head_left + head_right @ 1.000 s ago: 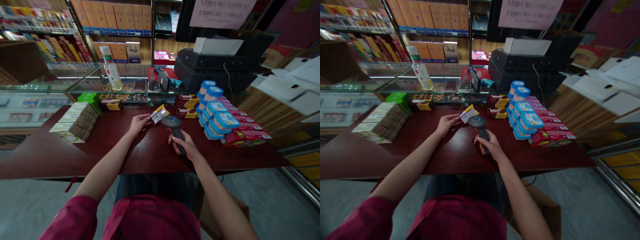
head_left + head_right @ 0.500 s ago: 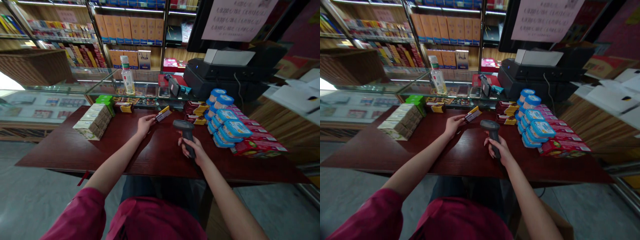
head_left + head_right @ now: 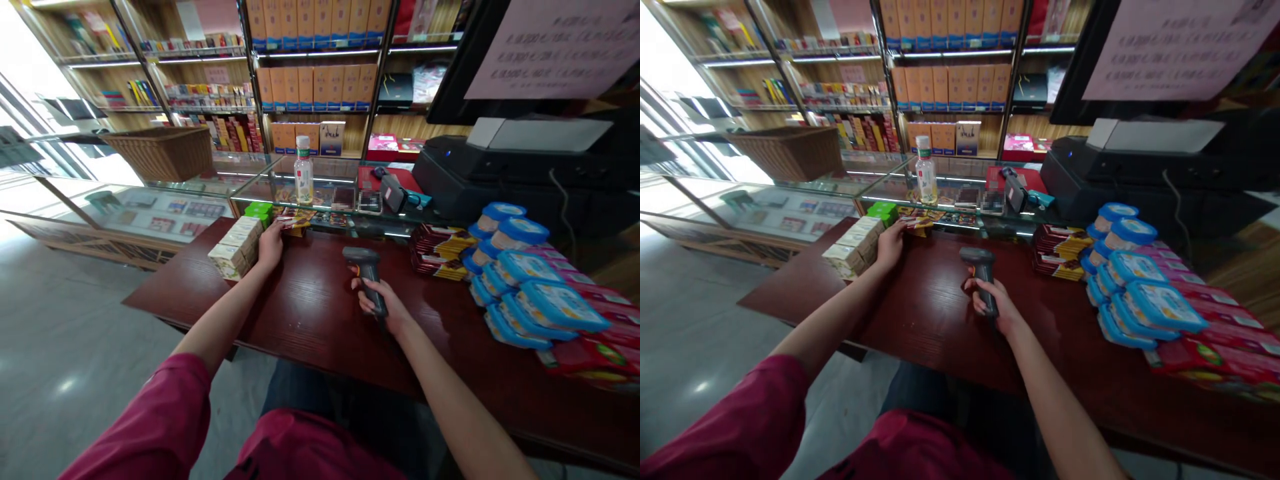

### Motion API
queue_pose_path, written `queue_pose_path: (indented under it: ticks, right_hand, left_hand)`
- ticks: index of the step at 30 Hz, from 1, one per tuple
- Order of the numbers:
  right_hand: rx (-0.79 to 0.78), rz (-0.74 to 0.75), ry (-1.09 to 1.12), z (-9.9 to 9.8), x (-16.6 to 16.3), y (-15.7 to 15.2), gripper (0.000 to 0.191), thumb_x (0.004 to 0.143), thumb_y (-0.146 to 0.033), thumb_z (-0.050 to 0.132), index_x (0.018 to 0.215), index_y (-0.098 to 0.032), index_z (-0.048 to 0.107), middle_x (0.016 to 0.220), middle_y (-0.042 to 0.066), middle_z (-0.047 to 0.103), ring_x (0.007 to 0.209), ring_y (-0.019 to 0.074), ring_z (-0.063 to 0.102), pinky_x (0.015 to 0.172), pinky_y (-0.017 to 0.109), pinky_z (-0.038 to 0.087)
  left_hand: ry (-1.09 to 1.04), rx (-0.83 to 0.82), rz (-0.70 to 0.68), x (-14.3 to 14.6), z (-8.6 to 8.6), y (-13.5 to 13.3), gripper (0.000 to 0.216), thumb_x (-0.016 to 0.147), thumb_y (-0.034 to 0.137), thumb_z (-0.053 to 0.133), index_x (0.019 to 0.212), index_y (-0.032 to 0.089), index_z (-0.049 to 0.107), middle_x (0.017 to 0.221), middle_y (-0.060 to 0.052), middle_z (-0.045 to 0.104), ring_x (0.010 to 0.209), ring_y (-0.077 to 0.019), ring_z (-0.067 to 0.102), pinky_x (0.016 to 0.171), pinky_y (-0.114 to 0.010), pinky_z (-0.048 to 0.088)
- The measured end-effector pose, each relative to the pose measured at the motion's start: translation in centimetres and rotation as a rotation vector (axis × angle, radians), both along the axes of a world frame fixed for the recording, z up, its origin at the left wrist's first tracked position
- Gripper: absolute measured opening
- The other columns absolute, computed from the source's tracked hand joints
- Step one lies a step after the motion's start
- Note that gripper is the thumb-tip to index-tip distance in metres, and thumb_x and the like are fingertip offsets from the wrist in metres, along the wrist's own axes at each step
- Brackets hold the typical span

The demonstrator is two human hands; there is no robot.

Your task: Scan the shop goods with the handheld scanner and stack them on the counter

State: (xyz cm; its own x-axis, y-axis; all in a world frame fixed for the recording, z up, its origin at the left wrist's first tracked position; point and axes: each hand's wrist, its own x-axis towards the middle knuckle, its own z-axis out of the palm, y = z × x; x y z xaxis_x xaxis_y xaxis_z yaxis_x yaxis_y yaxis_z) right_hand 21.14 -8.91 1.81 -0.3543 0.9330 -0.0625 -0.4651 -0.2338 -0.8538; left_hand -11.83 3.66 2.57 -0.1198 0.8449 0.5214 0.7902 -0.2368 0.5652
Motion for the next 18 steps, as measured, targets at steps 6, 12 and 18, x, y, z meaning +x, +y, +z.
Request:
queue_pose_path:
  ticks: [6, 12, 18]
  right_hand:
    - [-0.030, -0.060, 0.039, -0.3, 0.7, -0.2, 0.033, 0.081, -0.034, 0.078, 0.111, -0.022, 0.069, 0.087, -0.001, 0.068, 0.041, 0.0031, 0.031, 0.037, 0.021, 0.029]
    - [-0.046, -0.053, 0.024, -0.2, 0.7, 0.0, 0.037, 0.079, -0.034, 0.077, 0.113, -0.023, 0.069, 0.086, -0.001, 0.067, 0.041, 0.0040, 0.032, 0.037, 0.022, 0.028]
    - [-0.026, -0.070, 0.030, -0.2, 0.8, -0.1, 0.033, 0.080, -0.034, 0.076, 0.109, -0.023, 0.068, 0.085, -0.002, 0.065, 0.040, 0.0035, 0.031, 0.037, 0.022, 0.030]
  left_hand:
    - [0.351, -0.047, -0.002, 2.4, 0.1, -0.3, 0.059, 0.091, 0.000, 0.042, 0.149, -0.006, 0.053, 0.160, -0.030, 0.047, 0.160, -0.0318, 0.033, 0.131, -0.046, 0.029]
    - [0.408, -0.087, -0.064, 4.5, -1.6, -1.4, 0.067, 0.091, 0.009, 0.046, 0.157, -0.005, 0.043, 0.167, -0.027, 0.038, 0.160, -0.0320, 0.031, 0.131, -0.044, 0.027]
    - [0.387, -0.098, 0.005, 3.0, -1.6, -0.1, 0.071, 0.089, 0.008, 0.048, 0.157, -0.009, 0.040, 0.167, -0.028, 0.035, 0.159, -0.0356, 0.032, 0.130, -0.046, 0.030]
